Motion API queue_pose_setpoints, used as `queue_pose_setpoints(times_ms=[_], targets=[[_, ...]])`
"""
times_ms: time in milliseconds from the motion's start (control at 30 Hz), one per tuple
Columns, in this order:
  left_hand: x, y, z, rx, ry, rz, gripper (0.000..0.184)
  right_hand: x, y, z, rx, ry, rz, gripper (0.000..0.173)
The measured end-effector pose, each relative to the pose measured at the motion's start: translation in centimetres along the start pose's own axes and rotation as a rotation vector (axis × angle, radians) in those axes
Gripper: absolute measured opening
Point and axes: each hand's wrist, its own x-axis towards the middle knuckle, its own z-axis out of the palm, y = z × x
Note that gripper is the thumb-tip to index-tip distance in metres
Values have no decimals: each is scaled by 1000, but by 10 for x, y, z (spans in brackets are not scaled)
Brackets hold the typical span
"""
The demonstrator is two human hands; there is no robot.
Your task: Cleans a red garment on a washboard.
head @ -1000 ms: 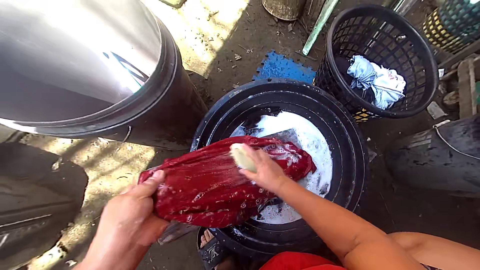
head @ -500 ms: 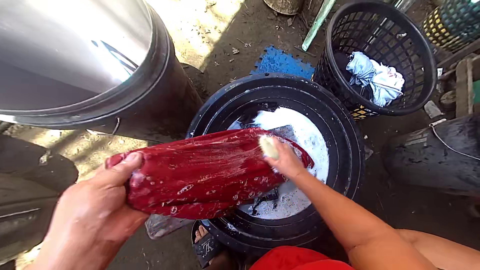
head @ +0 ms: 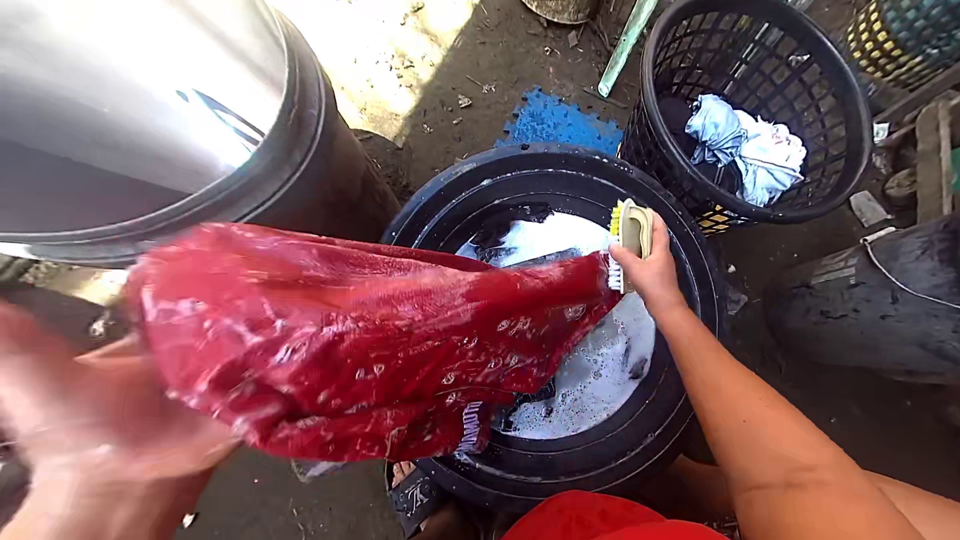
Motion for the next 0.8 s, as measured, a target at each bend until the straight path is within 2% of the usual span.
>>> queue_pose_setpoints(times_ms=[33, 67, 100, 133, 167, 233, 333, 433, 533, 600, 667, 733, 800], targets=[[8, -23, -22, 93, -65, -92, 57, 2, -14, 5, 11, -5, -61, 91], [13, -45, -25, 175, -49, -192, 44, -1, -34, 15, 25, -31, -127, 88], [15, -65, -18, 253, 7, -325, 26, -12, -56, 31, 36, -74, -199, 86], [17, -78, -8, 332, 34, -419, 19, -31, -79, 48, 41, -137, -275, 84], [18, -87, -1, 367, 72, -439, 19, -57, -102, 66, 53, -227, -350, 83], [22, -86, 3, 303, 254, -321, 15, -114, -132, 98, 102, -432, -475, 84], [31, -76, -8, 68, 598, -216, 15, -147, -115, 138, 57, -598, -593, 76], [32, -67, -23, -9, 734, -177, 21, -106, -48, 125, -259, -569, -388, 73], [27, -58, -25, -42, 725, -170, 19, -44, 16, 74, -440, -393, -9, 82], [30, -62, -19, -47, 690, -179, 19, -21, 30, 61, -507, -323, 98, 87], [29, -73, -13, -3, 672, -234, 18, -45, -6, 80, -440, -372, -12, 88], [26, -83, -7, 18, 647, -275, 20, -98, -68, 113, -297, -497, -257, 87], [21, -78, -5, 0, 626, -264, 24, -134, -101, 139, -153, -611, -473, 79]])
